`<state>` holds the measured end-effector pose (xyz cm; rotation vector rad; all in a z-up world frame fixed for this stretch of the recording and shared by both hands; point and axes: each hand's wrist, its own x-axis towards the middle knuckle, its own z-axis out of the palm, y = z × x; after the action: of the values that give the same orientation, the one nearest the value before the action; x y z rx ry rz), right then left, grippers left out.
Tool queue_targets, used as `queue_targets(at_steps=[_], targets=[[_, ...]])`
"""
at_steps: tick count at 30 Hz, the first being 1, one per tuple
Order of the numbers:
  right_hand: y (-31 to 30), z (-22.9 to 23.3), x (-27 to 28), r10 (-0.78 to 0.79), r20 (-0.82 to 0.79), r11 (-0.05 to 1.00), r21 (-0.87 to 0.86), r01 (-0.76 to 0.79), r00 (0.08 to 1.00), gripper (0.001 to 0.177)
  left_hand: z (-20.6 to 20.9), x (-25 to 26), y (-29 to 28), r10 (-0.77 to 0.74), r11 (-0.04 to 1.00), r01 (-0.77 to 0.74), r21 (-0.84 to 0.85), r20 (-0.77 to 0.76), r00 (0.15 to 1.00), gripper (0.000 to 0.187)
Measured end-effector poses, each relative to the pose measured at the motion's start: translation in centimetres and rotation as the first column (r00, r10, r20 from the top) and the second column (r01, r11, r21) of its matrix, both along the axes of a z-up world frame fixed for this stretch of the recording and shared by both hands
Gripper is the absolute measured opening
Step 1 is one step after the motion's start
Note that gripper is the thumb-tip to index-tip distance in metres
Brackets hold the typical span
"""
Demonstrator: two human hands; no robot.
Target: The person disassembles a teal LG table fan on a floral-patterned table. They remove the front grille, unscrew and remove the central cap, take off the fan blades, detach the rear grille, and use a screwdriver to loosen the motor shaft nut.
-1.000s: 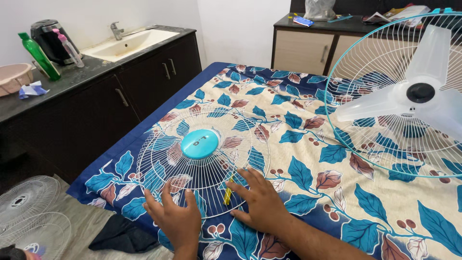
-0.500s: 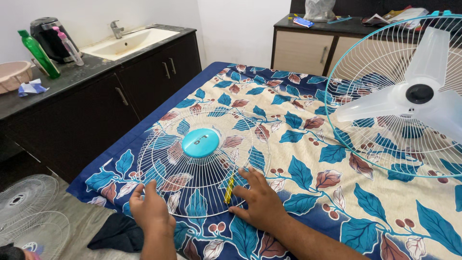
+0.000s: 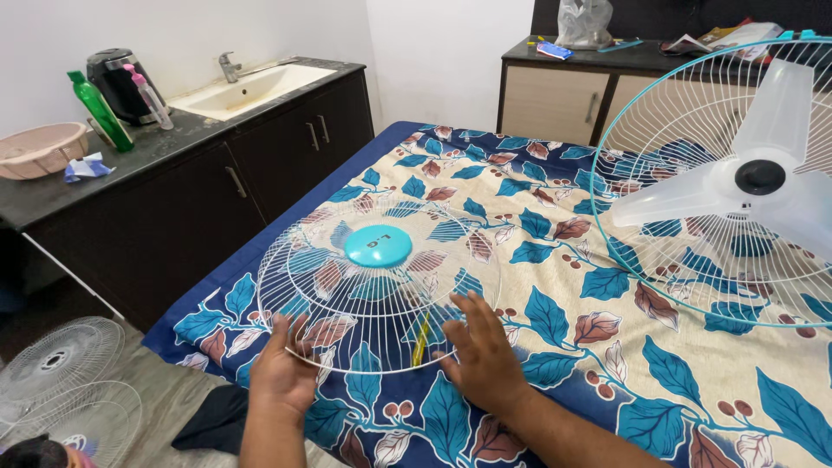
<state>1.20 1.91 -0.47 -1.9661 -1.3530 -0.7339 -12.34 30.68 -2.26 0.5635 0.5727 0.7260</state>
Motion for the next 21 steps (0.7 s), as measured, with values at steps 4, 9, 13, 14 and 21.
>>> queue_targets(at_steps=[4, 9, 13, 14, 21], targets=[[-0.4, 1.2, 0.1, -0.109, 0.021, 0.986, 0.127, 0.105, 0.994, 0.052, 0.6, 1.0, -1.7, 0.014, 0.988, -0.032, 0.153, 0.118, 0.993, 0.052], [-1.9, 3.8, 0.7, -0.167, 0.088, 0.971, 0.185, 0.148, 0.982, 0.063, 4.6, 1.3, -4.8, -0.131, 0.928, -0.032, 0.371, 0.405, 0.905, 0.035], [-3.7, 4.9, 1.6, -0.063, 0.032, 0.970, 0.239, 0.053, 0.998, 0.053, 9.2, 2.1, -8.7, -0.101, 0.915, -0.062, 0.399, 0.376, 0.921, 0.036], [-4.0, 5.2, 2.1, -0.059, -0.009, 0.952, 0.302, 0.059, 0.998, 0.049, 10.5, 2.2, -9.8, -0.134, 0.902, -0.041, 0.430, 0.368, 0.920, 0.040], [-7.1, 7.7, 6.3, -0.151, -0.159, 0.796, 0.565, 0.216, 0.976, 0.041, 15.1, 3.4, -15.4, -0.304, 0.611, 0.095, 0.786, 0.123, 0.945, 0.061]])
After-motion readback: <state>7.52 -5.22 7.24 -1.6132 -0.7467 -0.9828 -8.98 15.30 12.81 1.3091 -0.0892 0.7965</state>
